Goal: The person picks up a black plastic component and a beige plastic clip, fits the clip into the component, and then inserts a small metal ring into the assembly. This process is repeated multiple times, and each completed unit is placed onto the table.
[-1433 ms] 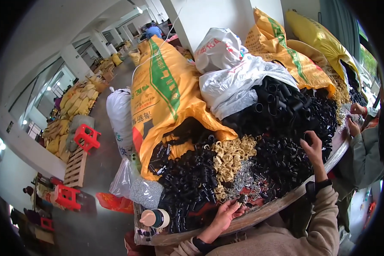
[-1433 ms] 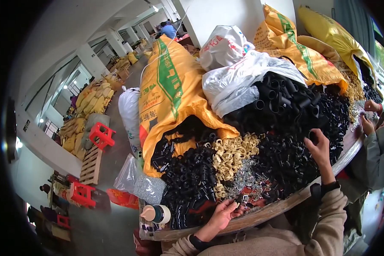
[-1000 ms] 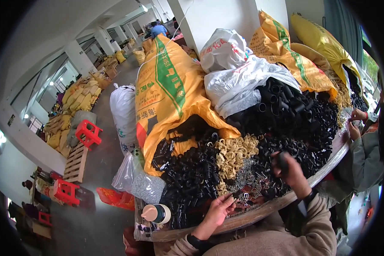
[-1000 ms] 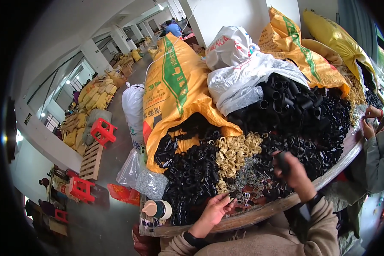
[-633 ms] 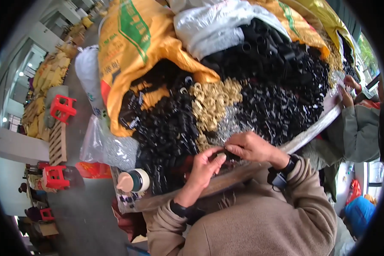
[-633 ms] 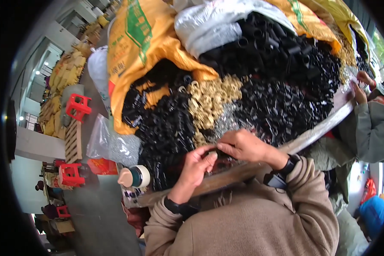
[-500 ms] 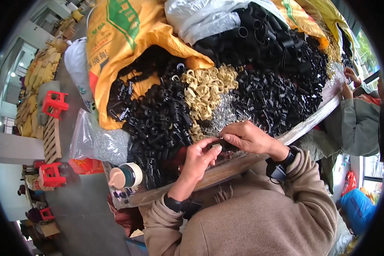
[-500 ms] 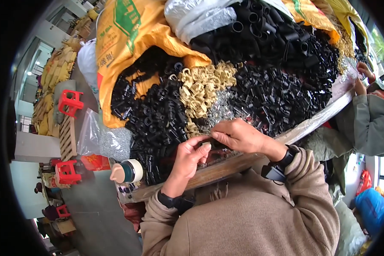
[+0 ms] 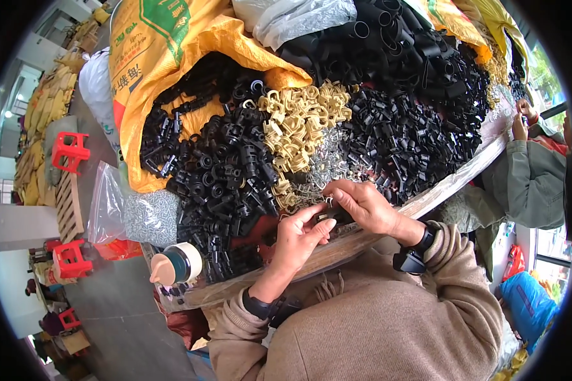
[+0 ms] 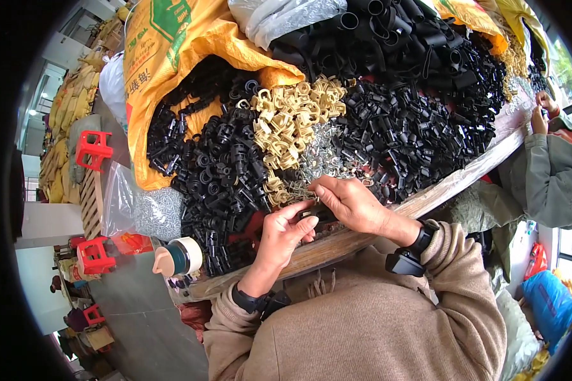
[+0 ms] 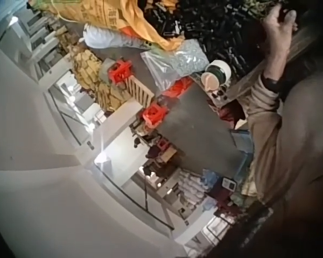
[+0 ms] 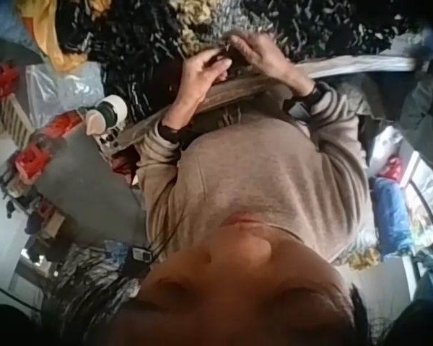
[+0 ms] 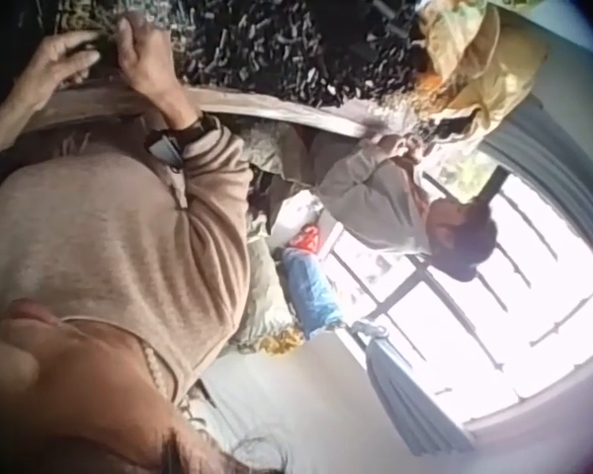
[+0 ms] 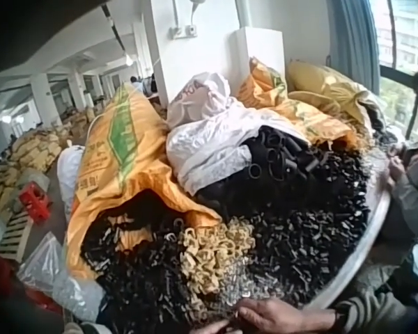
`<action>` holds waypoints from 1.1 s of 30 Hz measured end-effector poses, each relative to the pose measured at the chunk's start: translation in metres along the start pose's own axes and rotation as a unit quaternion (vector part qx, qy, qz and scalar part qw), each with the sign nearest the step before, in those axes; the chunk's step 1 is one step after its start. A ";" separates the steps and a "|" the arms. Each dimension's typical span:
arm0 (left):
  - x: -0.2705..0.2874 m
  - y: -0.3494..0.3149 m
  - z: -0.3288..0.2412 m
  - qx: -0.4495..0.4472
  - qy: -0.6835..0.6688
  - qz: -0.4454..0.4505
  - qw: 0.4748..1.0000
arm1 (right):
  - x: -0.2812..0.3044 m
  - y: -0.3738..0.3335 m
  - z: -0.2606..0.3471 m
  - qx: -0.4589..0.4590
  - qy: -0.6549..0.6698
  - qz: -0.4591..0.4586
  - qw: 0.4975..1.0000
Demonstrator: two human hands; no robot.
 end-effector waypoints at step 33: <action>-0.014 0.002 -0.007 -0.082 -0.193 0.095 0.973 | -0.026 -0.006 0.025 0.119 0.343 0.130 0.923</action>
Point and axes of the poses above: each hand's wrist, its own y-axis towards the middle knuckle, its own x-axis out of the back of the hand, z = x × y, the point moved 10 cm from there along y, towards the middle knuckle, and after that the axes turned 12 degrees about -y, right-handed, at the moved point
